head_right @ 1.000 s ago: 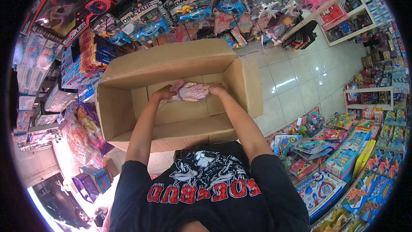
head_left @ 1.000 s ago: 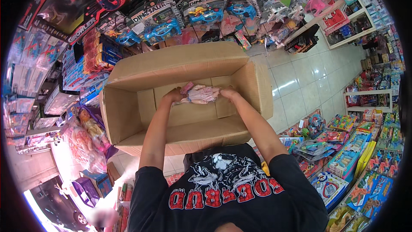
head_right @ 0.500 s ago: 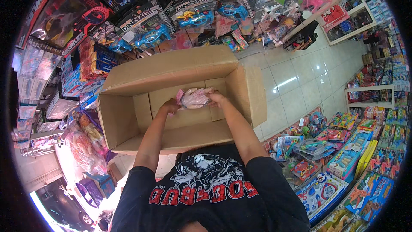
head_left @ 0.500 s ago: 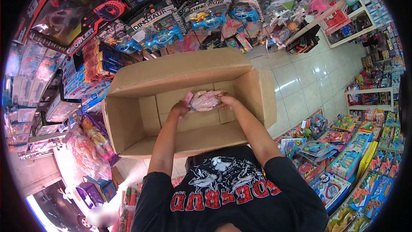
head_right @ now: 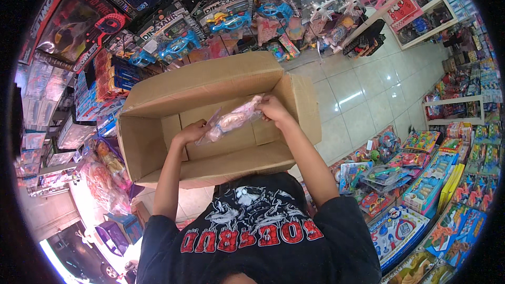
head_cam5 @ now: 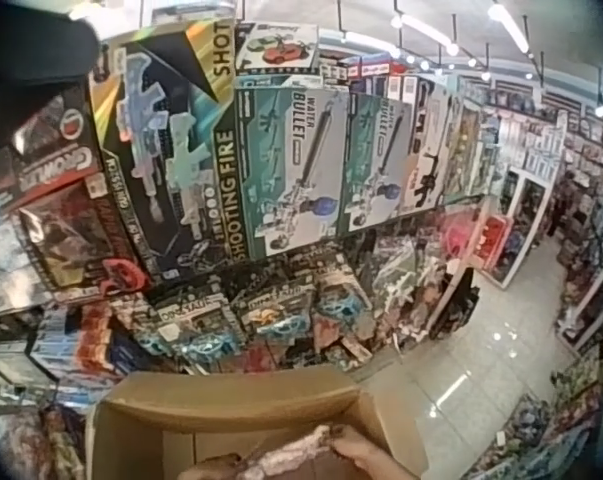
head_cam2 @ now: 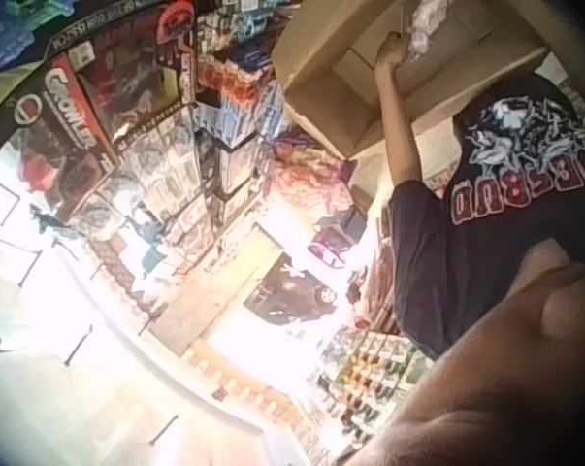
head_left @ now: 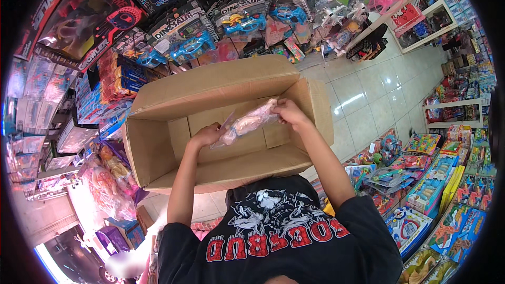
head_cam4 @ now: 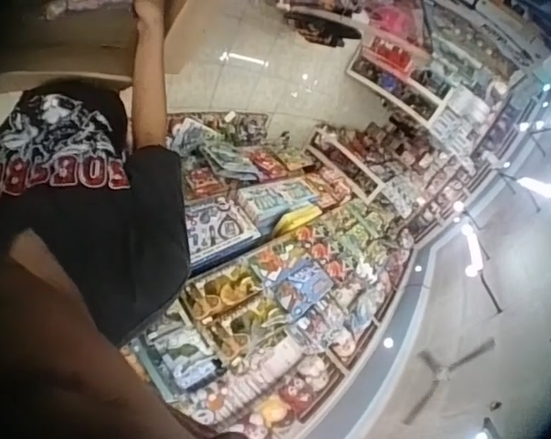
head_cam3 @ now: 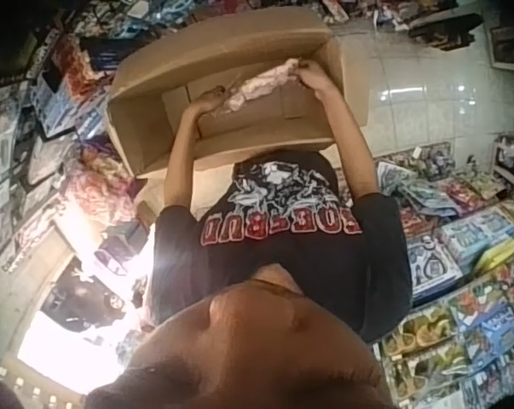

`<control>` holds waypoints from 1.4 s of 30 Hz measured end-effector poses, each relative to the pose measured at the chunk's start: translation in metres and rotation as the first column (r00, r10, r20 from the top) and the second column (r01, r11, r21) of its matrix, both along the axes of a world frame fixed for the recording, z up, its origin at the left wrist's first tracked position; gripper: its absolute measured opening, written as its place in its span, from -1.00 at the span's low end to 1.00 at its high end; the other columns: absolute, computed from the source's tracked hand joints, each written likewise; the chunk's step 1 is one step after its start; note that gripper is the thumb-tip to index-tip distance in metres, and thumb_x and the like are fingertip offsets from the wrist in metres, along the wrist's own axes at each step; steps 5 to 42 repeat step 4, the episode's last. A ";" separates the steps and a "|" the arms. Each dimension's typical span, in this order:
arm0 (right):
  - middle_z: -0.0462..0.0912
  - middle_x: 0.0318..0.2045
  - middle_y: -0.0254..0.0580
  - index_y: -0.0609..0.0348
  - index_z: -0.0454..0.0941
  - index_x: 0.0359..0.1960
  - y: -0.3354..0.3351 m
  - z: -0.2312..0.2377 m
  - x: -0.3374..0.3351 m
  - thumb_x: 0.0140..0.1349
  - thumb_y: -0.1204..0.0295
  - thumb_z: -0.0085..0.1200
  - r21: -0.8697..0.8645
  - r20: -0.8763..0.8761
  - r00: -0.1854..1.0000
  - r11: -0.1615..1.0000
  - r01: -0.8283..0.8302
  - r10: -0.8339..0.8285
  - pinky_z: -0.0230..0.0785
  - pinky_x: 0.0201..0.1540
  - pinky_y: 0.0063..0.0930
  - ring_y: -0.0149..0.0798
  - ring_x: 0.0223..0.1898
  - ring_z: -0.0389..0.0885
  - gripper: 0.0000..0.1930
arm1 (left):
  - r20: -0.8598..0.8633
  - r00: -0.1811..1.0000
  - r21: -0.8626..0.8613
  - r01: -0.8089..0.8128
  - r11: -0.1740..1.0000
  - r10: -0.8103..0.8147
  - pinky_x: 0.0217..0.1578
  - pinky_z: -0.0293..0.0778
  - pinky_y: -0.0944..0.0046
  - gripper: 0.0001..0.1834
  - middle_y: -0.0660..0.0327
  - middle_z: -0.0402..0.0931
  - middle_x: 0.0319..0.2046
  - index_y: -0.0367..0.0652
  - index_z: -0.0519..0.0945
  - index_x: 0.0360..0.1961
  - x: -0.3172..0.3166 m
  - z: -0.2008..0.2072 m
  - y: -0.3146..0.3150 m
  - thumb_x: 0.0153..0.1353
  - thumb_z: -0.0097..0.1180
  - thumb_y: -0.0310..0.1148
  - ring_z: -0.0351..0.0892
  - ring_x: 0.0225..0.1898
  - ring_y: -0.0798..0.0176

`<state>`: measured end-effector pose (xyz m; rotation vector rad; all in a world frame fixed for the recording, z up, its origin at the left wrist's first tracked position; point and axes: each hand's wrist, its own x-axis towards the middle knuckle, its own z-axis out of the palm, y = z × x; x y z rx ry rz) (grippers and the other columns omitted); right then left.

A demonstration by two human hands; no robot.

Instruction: Unpacking dolls from a cardboard box and placing them into a purple plastic basket.

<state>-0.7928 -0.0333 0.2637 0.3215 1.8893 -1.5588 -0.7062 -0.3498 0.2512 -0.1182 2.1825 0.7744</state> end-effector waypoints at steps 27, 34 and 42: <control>0.55 -0.52 -0.37 0.20 0.47 -0.02 0.021 0.060 0.016 0.18 0.24 0.30 -0.234 0.177 0.983 0.972 -0.004 0.047 0.25 -0.67 -0.60 -0.47 -0.64 0.45 -0.56 | -0.190 0.931 0.202 -0.275 0.940 0.313 0.10 0.39 0.09 -0.24 -0.14 0.57 0.03 -0.11 0.42 0.24 0.033 0.039 0.027 0.25 -0.03 0.28 0.58 0.07 0.03; 0.55 -0.52 -0.37 0.20 0.47 -0.02 0.021 0.060 0.016 0.18 0.24 0.30 -0.234 0.177 0.983 0.972 -0.004 0.047 0.25 -0.67 -0.60 -0.47 -0.64 0.45 -0.56 | -0.190 0.931 0.202 -0.275 0.940 0.313 0.10 0.39 0.09 -0.24 -0.14 0.57 0.03 -0.11 0.42 0.24 0.033 0.039 0.027 0.25 -0.03 0.28 0.58 0.07 0.03; 0.55 -0.52 -0.37 0.20 0.47 -0.02 0.021 0.060 0.016 0.18 0.24 0.30 -0.234 0.177 0.983 0.972 -0.004 0.047 0.25 -0.67 -0.60 -0.47 -0.64 0.45 -0.56 | -0.190 0.931 0.202 -0.275 0.940 0.313 0.10 0.39 0.09 -0.24 -0.14 0.57 0.03 -0.11 0.42 0.24 0.033 0.039 0.027 0.25 -0.03 0.28 0.58 0.07 0.03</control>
